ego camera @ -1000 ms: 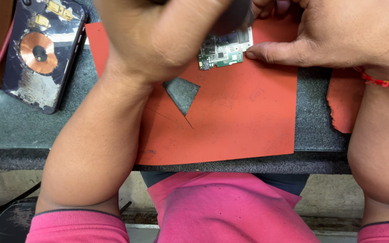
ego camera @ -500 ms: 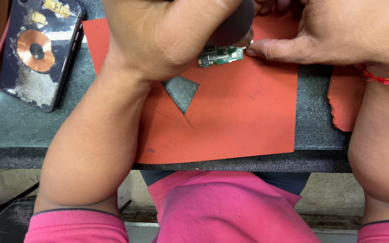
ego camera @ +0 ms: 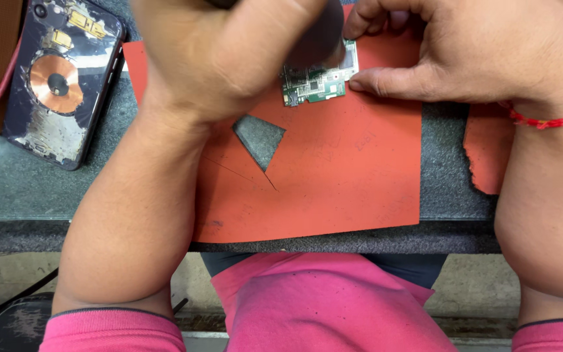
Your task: The person uses a heat gun to apply heat to a small electronic circuit board while holding it on a red mat.
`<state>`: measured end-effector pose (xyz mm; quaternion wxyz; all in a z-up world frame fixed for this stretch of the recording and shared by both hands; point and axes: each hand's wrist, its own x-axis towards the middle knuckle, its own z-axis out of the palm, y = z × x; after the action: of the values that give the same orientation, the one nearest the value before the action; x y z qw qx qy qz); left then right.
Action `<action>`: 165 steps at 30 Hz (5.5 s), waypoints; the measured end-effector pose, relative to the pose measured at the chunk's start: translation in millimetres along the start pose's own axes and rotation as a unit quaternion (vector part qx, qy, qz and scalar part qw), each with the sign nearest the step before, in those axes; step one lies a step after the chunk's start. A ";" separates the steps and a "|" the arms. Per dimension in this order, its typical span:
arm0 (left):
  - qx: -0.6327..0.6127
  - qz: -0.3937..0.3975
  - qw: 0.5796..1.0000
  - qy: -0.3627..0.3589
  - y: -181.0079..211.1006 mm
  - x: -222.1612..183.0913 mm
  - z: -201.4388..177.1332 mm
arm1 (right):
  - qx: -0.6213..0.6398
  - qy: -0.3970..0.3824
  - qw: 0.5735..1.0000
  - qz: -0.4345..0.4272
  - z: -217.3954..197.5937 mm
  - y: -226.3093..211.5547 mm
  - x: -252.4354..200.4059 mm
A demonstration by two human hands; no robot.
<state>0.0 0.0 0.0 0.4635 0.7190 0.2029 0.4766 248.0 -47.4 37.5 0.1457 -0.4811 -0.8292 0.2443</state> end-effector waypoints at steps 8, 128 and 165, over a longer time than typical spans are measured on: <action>-0.081 0.005 0.997 -0.016 20.8 15.4 7.9 | 0.001 0.025 0.997 -0.071 -12.2 -5.6 6.3; -0.038 0.071 0.995 0.054 20.3 35.4 12.4 | 0.014 -0.003 1.000 0.001 -9.3 -12.1 8.2; -0.085 -0.032 0.996 0.006 20.4 30.4 7.5 | 0.046 -0.023 0.999 0.017 -14.7 0.0 8.0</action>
<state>17.5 8.8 31.8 0.5364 0.6677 0.1873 0.4811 251.0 -36.6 49.9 0.1448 -0.4822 -0.8118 0.2959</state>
